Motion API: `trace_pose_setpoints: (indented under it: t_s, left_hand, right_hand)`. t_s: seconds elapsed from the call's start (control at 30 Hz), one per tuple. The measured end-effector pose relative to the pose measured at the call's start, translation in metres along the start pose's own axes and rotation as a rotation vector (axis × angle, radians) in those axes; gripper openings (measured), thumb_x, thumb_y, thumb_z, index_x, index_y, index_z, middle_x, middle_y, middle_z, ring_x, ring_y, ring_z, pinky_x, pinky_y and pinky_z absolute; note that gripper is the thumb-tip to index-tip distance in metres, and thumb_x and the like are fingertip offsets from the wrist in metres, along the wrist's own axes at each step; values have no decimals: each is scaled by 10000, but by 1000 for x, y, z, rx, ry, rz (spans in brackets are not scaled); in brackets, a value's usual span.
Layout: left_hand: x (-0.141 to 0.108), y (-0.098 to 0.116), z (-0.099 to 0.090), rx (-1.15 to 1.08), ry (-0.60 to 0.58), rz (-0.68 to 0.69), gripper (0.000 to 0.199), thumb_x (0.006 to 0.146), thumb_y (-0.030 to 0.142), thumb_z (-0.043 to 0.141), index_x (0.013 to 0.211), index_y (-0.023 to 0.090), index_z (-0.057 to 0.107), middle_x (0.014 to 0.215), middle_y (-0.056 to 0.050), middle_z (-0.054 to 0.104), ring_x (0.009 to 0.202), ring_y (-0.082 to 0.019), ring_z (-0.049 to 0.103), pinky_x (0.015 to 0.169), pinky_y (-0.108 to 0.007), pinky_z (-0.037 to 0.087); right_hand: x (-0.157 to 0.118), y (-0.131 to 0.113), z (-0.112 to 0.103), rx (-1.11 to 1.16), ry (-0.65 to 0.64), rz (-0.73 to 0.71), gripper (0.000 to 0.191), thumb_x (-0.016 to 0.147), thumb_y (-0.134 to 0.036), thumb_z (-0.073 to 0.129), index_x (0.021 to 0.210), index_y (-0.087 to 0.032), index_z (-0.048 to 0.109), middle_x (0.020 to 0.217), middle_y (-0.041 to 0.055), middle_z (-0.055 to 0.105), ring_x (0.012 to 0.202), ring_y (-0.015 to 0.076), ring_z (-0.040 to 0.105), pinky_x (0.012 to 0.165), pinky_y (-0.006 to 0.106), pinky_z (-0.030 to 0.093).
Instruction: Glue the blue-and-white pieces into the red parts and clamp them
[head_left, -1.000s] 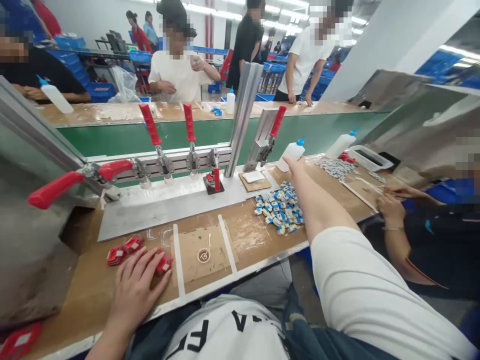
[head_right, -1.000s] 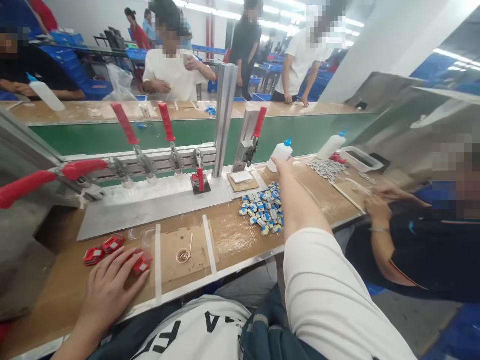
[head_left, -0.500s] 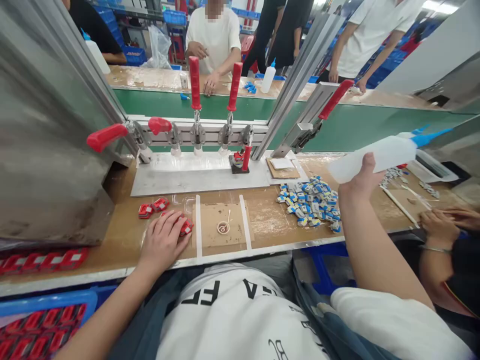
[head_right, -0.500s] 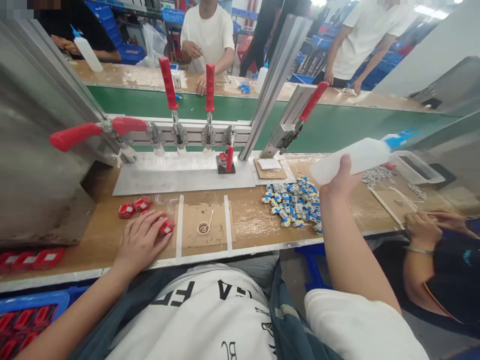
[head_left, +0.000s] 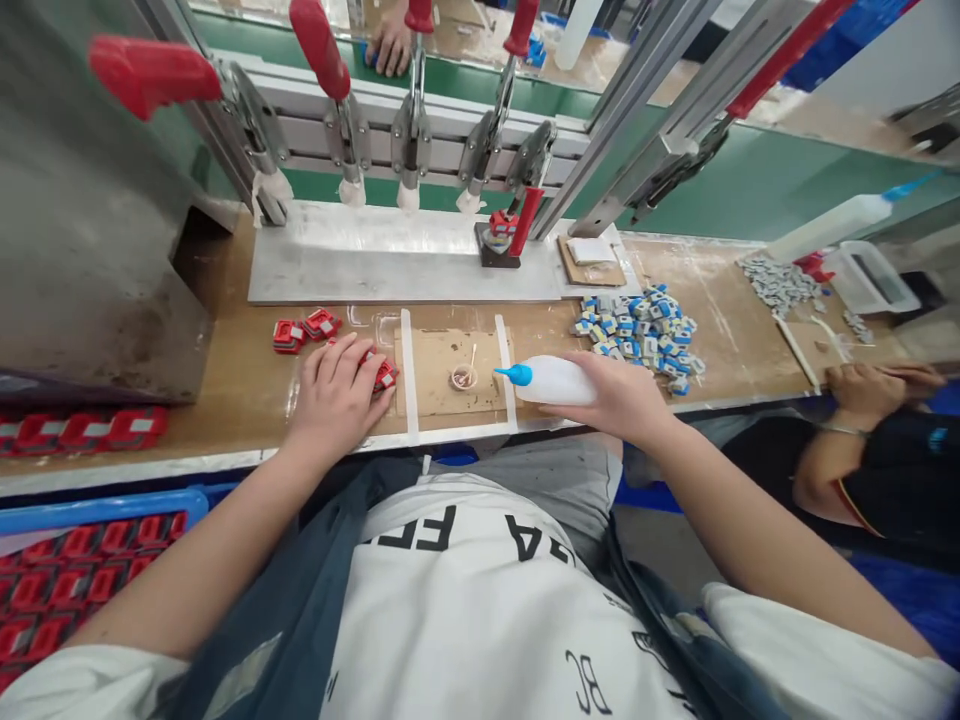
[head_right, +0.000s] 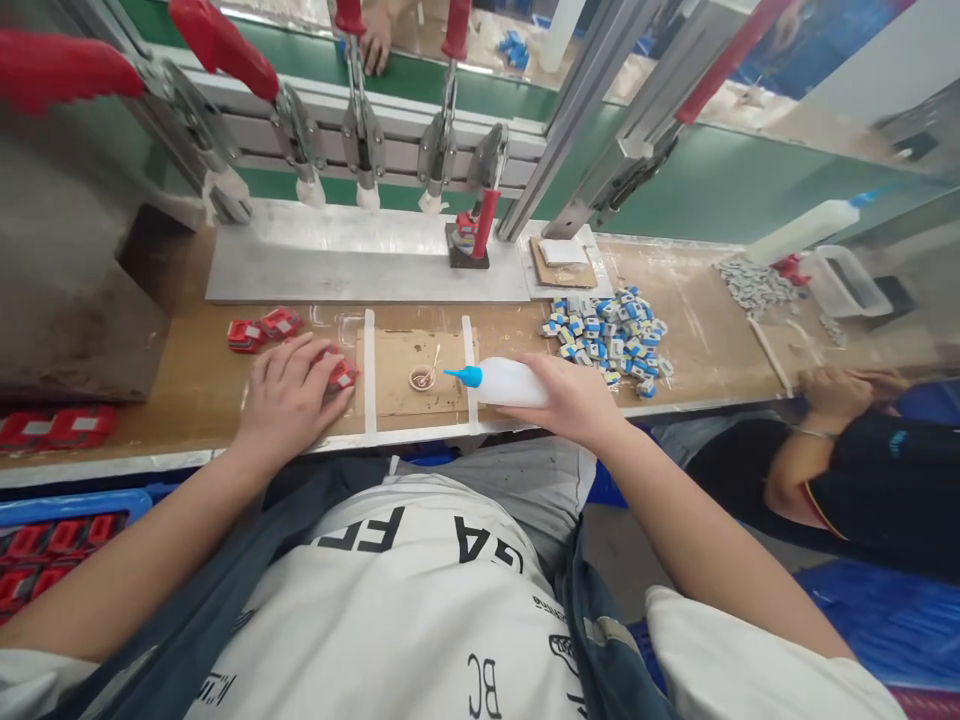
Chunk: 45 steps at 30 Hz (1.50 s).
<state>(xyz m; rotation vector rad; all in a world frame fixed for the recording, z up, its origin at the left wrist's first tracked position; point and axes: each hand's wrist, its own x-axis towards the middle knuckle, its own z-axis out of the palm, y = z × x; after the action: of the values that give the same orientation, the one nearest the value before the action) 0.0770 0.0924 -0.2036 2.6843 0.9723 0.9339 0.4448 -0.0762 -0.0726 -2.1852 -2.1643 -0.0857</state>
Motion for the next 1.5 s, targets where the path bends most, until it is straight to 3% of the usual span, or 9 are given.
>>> trace_pose_setpoints:
  t_s: [0.2, 0.4, 0.67, 1.2, 1.5]
  left_hand:
    - [0, 0, 2, -45, 14, -13, 504, 931, 294, 661, 1426, 203, 639, 1506, -199, 615, 1495, -409, 480, 1244, -628, 310]
    - [0, 1, 1, -34, 9, -7, 508, 931, 301, 652, 1430, 207, 629, 1504, -196, 611, 1502, -404, 470, 1239, -630, 316]
    - [0, 0, 0, -20, 19, -1, 483, 955, 311, 651, 1426, 208, 635, 1500, -193, 619, 1487, -406, 492, 1235, -612, 325]
    - [0, 0, 1, -48, 3, -27, 478, 942, 310, 672, 1411, 219, 641, 1502, -189, 619, 1493, -408, 497, 1246, -612, 333]
    - [0, -2, 2, -46, 19, -17, 473, 941, 316, 698, 1401, 221, 642, 1505, -194, 620, 1504, -416, 494, 1248, -619, 346]
  right_hand:
    - [19, -18, -15, -344, -123, -231, 495, 976, -548, 687, 1325, -198, 667, 1122, 120, 793, 969, 287, 738, 706, 337, 442]
    - [36, -28, -33, -450, -182, -325, 428, 990, -438, 664, 1353, -214, 632, 1100, 113, 768, 976, 290, 703, 751, 357, 437]
    - [47, -33, -50, -505, -215, -345, 360, 981, -350, 687, 1309, -211, 637, 1072, 105, 761, 924, 280, 709, 751, 355, 420]
    - [48, -45, -59, -562, -238, -342, 324, 981, -276, 695, 1275, -144, 655, 1069, 126, 776, 882, 251, 683, 687, 330, 312]
    - [48, -47, -60, -541, -252, -310, 330, 955, -300, 726, 1243, -147, 674, 1073, 124, 784, 916, 267, 699, 692, 335, 330]
